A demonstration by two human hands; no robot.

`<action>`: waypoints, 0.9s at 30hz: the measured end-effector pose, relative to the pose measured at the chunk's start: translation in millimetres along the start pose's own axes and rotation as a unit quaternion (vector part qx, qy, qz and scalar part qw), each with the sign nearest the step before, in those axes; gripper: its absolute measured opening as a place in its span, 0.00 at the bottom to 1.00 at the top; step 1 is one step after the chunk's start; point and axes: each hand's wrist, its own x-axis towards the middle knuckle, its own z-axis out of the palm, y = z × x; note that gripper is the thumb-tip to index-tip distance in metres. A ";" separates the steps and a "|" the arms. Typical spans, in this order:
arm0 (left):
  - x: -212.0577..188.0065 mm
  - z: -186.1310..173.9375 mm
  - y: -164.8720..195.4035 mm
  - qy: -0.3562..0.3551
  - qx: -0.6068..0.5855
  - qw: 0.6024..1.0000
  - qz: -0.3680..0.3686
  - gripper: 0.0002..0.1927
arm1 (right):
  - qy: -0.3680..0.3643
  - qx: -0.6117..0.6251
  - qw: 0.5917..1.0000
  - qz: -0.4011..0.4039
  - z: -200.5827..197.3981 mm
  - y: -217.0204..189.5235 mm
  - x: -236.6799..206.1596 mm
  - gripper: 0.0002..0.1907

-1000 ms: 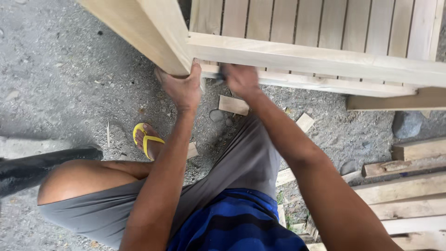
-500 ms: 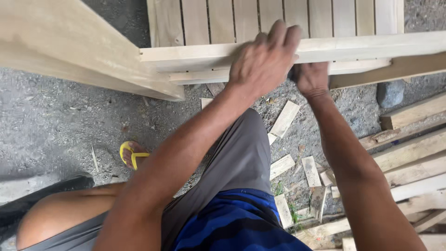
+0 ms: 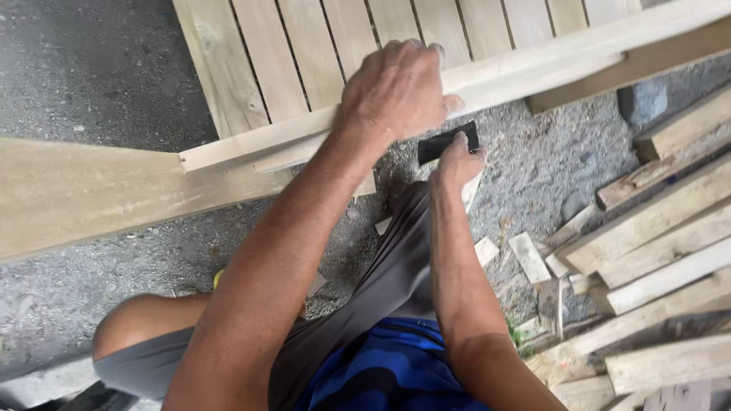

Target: The person sands a slatted wooden furniture frame, rubbing sandpaper by hand along the top rails, edges and side panels. They then sit on the ground and sand the legs and lower edges of the frame, running a hand over surfaces between passes.

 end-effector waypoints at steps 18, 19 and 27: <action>-5.8 -4.5 3.7 0.097 -0.020 0.993 0.069 0.35 | -0.171 0.175 0.933 0.265 22.4 1.6 -23.7 0.17; -5.4 -3.7 3.1 0.080 -0.014 0.995 0.061 0.34 | -0.157 0.160 0.938 0.263 21.8 -0.7 -24.4 0.17; -3.5 3.4 -0.4 0.052 -0.017 0.998 0.022 0.33 | -0.180 0.158 0.960 0.144 36.0 -2.4 -45.7 0.36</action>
